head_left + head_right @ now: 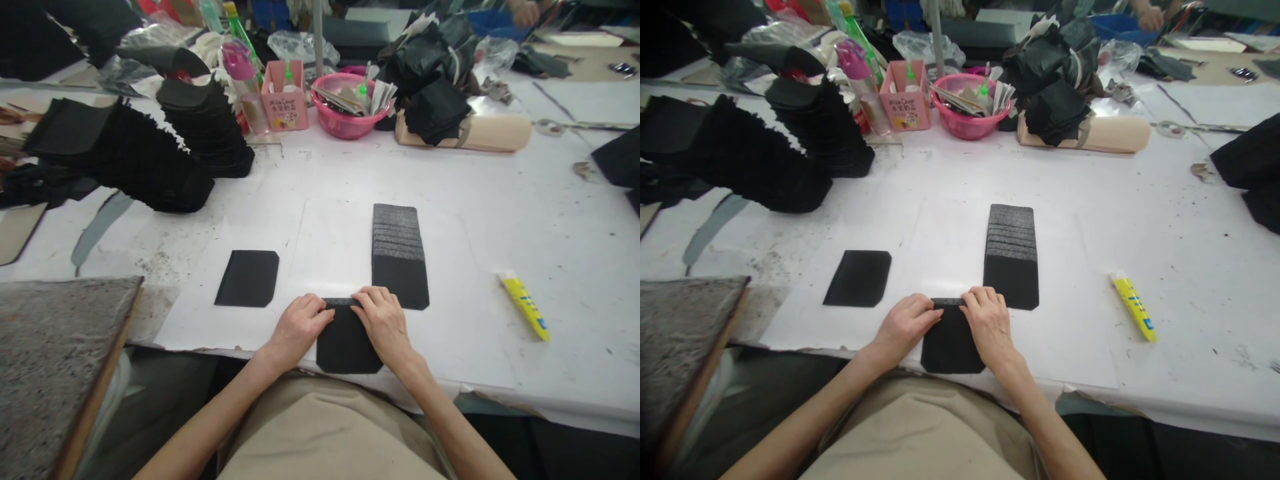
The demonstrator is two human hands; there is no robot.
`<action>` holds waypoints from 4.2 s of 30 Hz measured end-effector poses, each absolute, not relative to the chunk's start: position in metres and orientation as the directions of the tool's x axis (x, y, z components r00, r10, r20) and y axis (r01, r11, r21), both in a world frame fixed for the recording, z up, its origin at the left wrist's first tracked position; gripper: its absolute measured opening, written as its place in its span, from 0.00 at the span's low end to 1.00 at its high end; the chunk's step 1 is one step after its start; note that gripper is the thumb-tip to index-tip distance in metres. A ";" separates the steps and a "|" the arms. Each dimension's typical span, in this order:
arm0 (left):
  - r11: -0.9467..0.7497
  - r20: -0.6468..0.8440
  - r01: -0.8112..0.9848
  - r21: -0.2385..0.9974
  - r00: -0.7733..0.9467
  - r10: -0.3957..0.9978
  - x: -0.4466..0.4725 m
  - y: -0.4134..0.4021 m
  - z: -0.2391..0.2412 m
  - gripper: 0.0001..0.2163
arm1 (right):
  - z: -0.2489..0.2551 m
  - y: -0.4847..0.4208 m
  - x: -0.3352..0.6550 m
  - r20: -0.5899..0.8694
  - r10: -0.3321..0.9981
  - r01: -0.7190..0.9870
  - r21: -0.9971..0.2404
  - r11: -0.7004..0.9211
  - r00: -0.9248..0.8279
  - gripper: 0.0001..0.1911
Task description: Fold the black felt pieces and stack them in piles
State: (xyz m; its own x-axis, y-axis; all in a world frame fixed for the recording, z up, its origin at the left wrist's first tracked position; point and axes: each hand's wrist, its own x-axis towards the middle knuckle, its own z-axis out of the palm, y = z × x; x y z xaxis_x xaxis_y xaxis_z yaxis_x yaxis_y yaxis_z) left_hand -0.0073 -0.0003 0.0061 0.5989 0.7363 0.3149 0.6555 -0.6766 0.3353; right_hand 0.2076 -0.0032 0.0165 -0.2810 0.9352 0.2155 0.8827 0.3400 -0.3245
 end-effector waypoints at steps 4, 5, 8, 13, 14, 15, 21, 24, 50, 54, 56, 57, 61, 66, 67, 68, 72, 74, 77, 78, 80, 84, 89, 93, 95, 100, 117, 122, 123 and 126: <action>-0.608 0.278 0.689 0.395 0.541 0.793 -0.003 0.006 0.008 0.08 | 0.016 -0.002 0.208 0.206 0.929 0.872 -0.331 0.361 -0.307 0.04; -0.606 0.274 0.703 0.372 0.540 0.796 -0.002 0.008 0.008 0.10 | 0.016 -0.002 0.208 0.205 0.928 0.869 -0.335 0.365 -0.311 0.04; -0.637 0.281 0.716 0.285 0.573 0.770 0.003 0.014 0.007 0.12 | 0.016 -0.001 0.211 0.206 0.923 0.857 -0.349 0.379 -0.324 0.04; -0.667 0.313 0.678 0.310 0.590 0.745 0.004 0.018 0.004 0.06 | 0.011 0.000 0.216 0.259 0.898 0.803 -0.408 0.435 -0.355 0.05; -0.678 0.318 0.668 0.306 0.600 0.734 0.003 0.018 0.003 0.05 | 0.010 0.000 0.217 0.275 0.891 0.785 -0.426 0.450 -0.362 0.04; -0.692 0.323 0.659 0.294 0.613 0.721 0.002 0.017 0.002 0.04 | 0.008 0.000 0.218 0.290 0.883 0.768 -0.441 0.465 -0.369 0.04; -0.769 0.358 0.613 0.182 0.687 0.632 0.000 0.015 0.001 0.06 | 0.001 -0.002 0.223 0.361 0.835 0.722 -0.428 0.543 -0.414 0.08; -0.787 0.372 0.600 0.146 0.704 0.606 0.001 0.017 0.003 0.06 | 0.002 -0.002 0.227 0.350 0.814 0.716 -0.395 0.576 -0.463 0.10; -0.843 0.296 0.536 0.039 0.800 0.523 -0.001 0.022 0.009 0.09 | 0.008 0.014 0.246 0.266 0.722 0.644 -0.327 0.691 -0.639 0.14; -0.847 0.284 0.530 0.033 0.808 0.517 -0.001 0.023 0.011 0.10 | 0.010 0.014 0.245 0.263 0.707 0.638 -0.307 0.706 -0.657 0.14; -0.853 0.269 0.521 0.034 0.817 0.510 -0.001 0.023 0.012 0.10 | 0.010 0.015 0.245 0.264 0.702 0.629 -0.313 0.711 -0.662 0.13; -0.855 0.260 0.517 0.035 0.822 0.507 -0.002 0.023 0.013 0.11 | 0.011 0.015 0.246 0.264 0.699 0.625 -0.316 0.714 -0.665 0.13; -0.857 0.259 0.513 0.044 0.823 0.506 -0.004 0.022 0.014 0.11 | 0.012 0.016 0.248 0.252 0.691 0.616 -0.320 0.720 -0.678 0.13; -0.849 0.268 0.523 0.071 0.810 0.521 -0.008 0.019 0.015 0.11 | 0.013 0.016 0.250 0.250 0.690 0.608 -0.335 0.720 -0.679 0.13; -0.849 0.269 0.524 0.074 0.809 0.523 -0.009 0.019 0.016 0.11 | 0.013 0.016 0.251 0.254 0.691 0.608 -0.336 0.720 -0.677 0.13; -0.848 0.272 0.525 0.075 0.807 0.524 -0.010 0.018 0.016 0.11 | 0.012 0.016 0.251 0.256 0.691 0.608 -0.336 0.719 -0.676 0.13; -0.845 0.283 0.529 0.082 0.800 0.529 -0.014 0.016 0.016 0.11 | 0.013 0.016 0.255 0.265 0.692 0.613 -0.326 0.720 -0.671 0.14; -0.842 0.285 0.532 0.085 0.797 0.533 -0.016 0.015 0.015 0.11 | 0.013 0.015 0.257 0.269 0.694 0.618 -0.320 0.718 -0.668 0.14; -0.835 0.286 0.542 0.090 0.789 0.544 -0.020 0.014 0.012 0.12 | 0.014 0.015 0.259 0.270 0.702 0.626 -0.322 0.711 -0.659 0.14; -0.833 0.286 0.546 0.092 0.787 0.547 -0.022 0.013 0.012 0.12 | 0.014 0.015 0.260 0.271 0.704 0.627 -0.322 0.709 -0.657 0.14; -0.830 0.282 0.550 0.092 0.785 0.551 -0.025 0.013 0.011 0.12 | 0.014 0.015 0.261 0.272 0.704 0.628 -0.321 0.709 -0.656 0.14; -0.832 0.284 0.548 0.086 0.787 0.548 -0.029 0.012 0.012 0.12 | 0.014 0.013 0.265 0.260 0.706 0.633 -0.315 0.707 -0.659 0.14; -0.833 0.276 0.548 0.078 0.791 0.547 -0.029 0.010 0.013 0.12 | 0.013 0.010 0.272 0.242 0.724 0.654 -0.314 0.688 -0.646 0.14; -0.834 0.265 0.547 0.069 0.796 0.544 -0.029 0.009 0.013 0.12 | 0.012 0.008 0.277 0.248 0.734 0.669 -0.304 0.678 -0.632 0.13; -0.835 0.260 0.546 0.065 0.799 0.542 -0.030 0.009 0.012 0.12 | 0.011 0.006 0.278 0.261 0.740 0.678 -0.298 0.672 -0.619 0.13; -0.839 0.268 0.542 0.045 0.802 0.533 -0.030 0.012 0.013 0.10 | 0.011 0.000 0.285 0.282 0.760 0.700 -0.297 0.650 -0.586 0.14; -0.826 -0.011 0.556 -0.091 0.829 0.559 -0.003 0.013 0.027 0.23 | 0.006 -0.013 0.253 0.433 0.837 0.800 -0.339 0.496 -0.335 0.08; -0.811 0.070 0.586 -0.010 0.809 0.584 -0.014 0.007 0.021 0.21 | 0.002 -0.012 0.239 0.369 0.832 0.774 -0.338 0.536 -0.415 0.09; -0.807 0.102 0.591 0.012 0.802 0.589 -0.018 0.005 0.019 0.20 | 0.002 -0.012 0.238 0.356 0.836 0.771 -0.349 0.533 -0.417 0.08; -0.788 0.181 0.605 0.114 0.767 0.615 -0.030 0.003 0.015 0.15 | 0.008 -0.011 0.236 0.287 0.864 0.773 -0.389 0.500 -0.414 0.05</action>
